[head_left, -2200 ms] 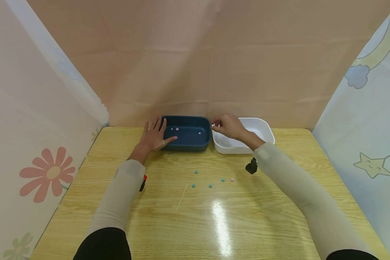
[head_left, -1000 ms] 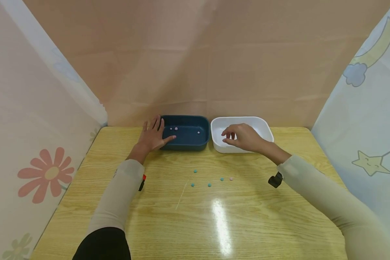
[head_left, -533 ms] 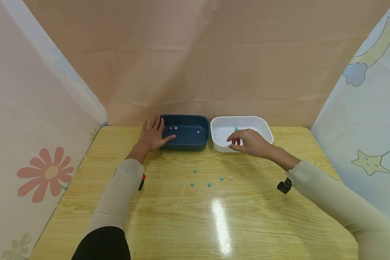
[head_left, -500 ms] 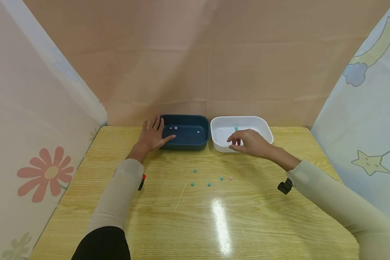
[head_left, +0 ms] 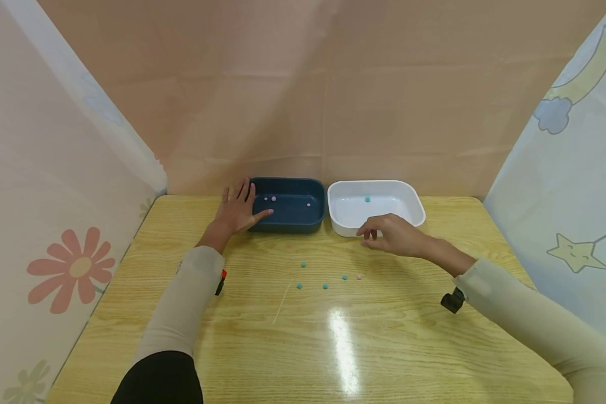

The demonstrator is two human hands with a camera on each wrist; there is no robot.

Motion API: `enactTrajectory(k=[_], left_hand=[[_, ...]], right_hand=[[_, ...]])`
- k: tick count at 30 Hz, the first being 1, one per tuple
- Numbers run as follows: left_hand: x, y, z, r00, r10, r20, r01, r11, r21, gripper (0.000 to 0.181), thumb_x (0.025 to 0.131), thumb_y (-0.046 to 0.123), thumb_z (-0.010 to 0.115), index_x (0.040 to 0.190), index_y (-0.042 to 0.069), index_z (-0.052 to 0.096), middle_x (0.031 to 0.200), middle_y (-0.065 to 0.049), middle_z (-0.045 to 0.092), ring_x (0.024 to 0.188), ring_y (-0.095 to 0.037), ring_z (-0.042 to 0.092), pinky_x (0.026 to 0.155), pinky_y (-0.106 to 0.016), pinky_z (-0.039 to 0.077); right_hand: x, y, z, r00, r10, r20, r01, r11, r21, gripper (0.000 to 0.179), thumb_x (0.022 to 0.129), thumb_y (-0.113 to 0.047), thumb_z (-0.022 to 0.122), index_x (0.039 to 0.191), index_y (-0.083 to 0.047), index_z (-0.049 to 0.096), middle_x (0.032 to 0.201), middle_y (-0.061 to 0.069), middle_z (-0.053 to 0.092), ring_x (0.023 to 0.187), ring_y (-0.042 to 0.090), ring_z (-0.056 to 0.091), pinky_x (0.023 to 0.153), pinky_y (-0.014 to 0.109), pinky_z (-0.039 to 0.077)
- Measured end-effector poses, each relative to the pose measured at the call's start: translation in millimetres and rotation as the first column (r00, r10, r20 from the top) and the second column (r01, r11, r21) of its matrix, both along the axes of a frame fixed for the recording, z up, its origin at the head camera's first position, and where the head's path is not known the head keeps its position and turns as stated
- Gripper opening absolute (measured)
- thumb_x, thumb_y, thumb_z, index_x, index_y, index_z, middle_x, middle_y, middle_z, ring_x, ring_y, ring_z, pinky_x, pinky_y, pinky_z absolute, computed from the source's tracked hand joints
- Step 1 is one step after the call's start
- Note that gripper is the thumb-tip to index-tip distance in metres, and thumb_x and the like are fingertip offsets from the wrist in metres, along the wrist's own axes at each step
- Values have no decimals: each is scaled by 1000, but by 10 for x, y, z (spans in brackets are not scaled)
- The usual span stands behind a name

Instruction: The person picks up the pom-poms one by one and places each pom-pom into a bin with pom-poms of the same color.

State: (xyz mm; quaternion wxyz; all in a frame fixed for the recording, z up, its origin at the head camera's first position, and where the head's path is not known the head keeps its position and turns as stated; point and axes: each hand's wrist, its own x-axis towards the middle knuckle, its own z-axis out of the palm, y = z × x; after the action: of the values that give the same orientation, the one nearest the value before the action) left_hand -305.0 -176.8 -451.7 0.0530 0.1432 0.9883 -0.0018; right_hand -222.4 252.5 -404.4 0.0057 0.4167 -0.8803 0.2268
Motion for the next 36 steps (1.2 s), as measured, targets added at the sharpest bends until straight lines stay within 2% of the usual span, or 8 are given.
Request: enactTrajectory(k=[4,9,14,24,36], left_hand=[[0,3,3,1000,2,-1,-2,1000,-7,107,102,81,30,170,5,-2,177,-16,-13,165,-32,-9,129,-61,-3],[22,11,13,1000,-1,-17,1,1000,-8,106,102,80,31,170,5,-1,177,-16,-11,165,-32,-7,129,-62,-1],[26,9,17,1000,-2,-14,2,1000,-8,106,102,80,31,170,5,-2,177,-16,-12,165,-33,-7,129,-62,-2],[23,5,15,1000,-3,-10,3,1000,-8,106,102,80,30,170,5,-2,177,-16,-12,165,-33,-7,129,-61,-3],[27,1,16,1000,-3,-13,3,1000,2,105,103,79,30,170,5,-2,177,-16,-12,165,-32,-8,129,-62,-2]], right_hand=[[37,27,-49,998,39,39,-39,999,5,16,92,-10,83,108,-8,81,95,-2,76,80,11,67,70,42,59],[93,51,-104,993,61,98,-64,998,27,20,93,-12,82,112,-4,80,101,6,77,82,10,67,72,45,59],[129,67,-165,986,61,152,-67,997,36,22,93,-12,82,114,-5,80,98,2,76,83,8,66,74,44,59],[169,105,-354,974,108,201,-104,994,-32,21,91,-12,86,111,-7,81,97,3,77,82,11,69,71,38,60],[260,94,-532,971,125,202,-115,991,-64,20,87,-9,88,106,-10,82,91,-4,73,77,13,67,67,32,58]])
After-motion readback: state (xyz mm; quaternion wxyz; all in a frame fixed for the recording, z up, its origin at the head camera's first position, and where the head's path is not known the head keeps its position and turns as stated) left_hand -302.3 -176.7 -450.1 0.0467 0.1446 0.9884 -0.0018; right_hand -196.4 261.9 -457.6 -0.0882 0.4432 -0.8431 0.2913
